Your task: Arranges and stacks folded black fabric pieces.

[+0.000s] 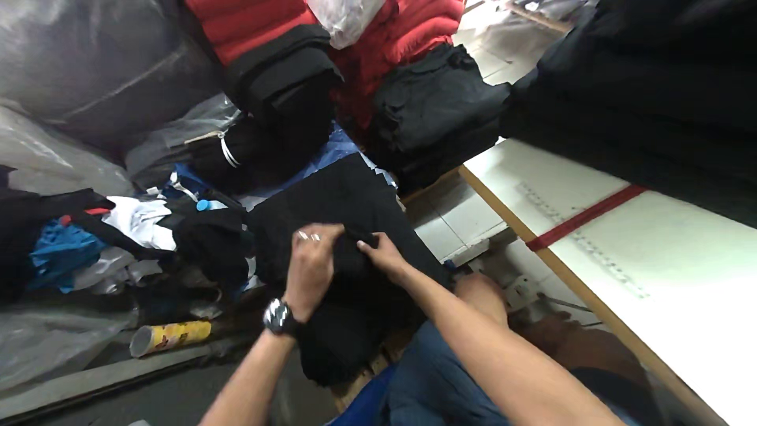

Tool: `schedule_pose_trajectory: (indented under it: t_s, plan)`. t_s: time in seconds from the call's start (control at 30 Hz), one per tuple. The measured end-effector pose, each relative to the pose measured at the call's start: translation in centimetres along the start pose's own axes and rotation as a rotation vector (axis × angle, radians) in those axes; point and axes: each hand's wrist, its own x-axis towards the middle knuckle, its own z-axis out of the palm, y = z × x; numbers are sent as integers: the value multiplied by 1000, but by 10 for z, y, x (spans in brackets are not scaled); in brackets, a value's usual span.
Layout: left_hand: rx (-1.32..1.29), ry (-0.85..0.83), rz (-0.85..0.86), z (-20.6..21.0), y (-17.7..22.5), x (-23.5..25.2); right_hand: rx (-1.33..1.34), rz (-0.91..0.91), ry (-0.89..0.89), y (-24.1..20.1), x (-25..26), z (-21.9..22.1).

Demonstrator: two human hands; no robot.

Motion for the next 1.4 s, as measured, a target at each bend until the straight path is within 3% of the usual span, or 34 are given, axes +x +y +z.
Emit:
schedule_pose_trajectory:
  t_s: [0.07, 0.17, 0.3, 0.43, 0.5, 0.53, 0.6, 0.67, 0.7, 0.73, 0.8, 0.87, 0.93, 1.03, 1.13, 1.2, 1.27, 1.3, 1.4]
  plan:
    - [-87, -273, 10, 21, 27, -50, 45, 15, 8, 7, 9, -16]
    - [-33, -770, -174, 49, 33, -139, 29, -34, -29, 9, 13, -16]
    - [37, -1015, -272, 19, 33, -174, 66, -93, -180, 11, 9, -20]
    - [-114, -1064, -230, -21, 8, -107, -23, -224, -541, 4, -10, -17]
    - [-149, -958, -159, -40, -8, -46, -196, -286, -640, 3, -21, 0]
    - [-91, -846, -136, -44, -14, -18, -292, -296, -612, 2, -23, 8]
    - [122, -493, -141, -30, -20, 17, -352, -257, -363, 3, -20, 18]
    - [196, -100, -104, 1, -13, 22, -201, -122, -104, 8, -5, 14]
    - [150, -39, -78, 12, 0, 13, -99, -48, -32, 12, 2, 8]
    - [75, -85, -50, 22, 17, -6, -4, 13, 9, 17, 8, 2]
    - [-12, -385, -40, 39, 43, -64, 126, 78, 29, 24, 12, -7]
    - [6, -737, -161, 55, 50, -127, 160, 90, 0, 24, 13, -9]
    - [62, -910, -275, 55, 49, -163, 142, 78, -30, 21, 14, -10]
    - [52, -1122, -334, 26, 51, -158, 95, -2, -97, 21, 12, -16]
    - [-53, -1183, -290, -5, 31, -121, 61, -127, -309, 14, 4, -26]
    - [-121, -1114, -200, -29, 13, -78, 9, -184, -544, 8, -8, -30]
    - [-111, -903, -140, -50, -2, -22, -131, -240, -656, 2, -15, -18]
    - [-41, -749, -117, -51, -6, 2, -215, -257, -613, -1, -16, -8]
    - [168, -129, -16, -10, -7, 32, -328, -155, -161, 0, -10, 8]
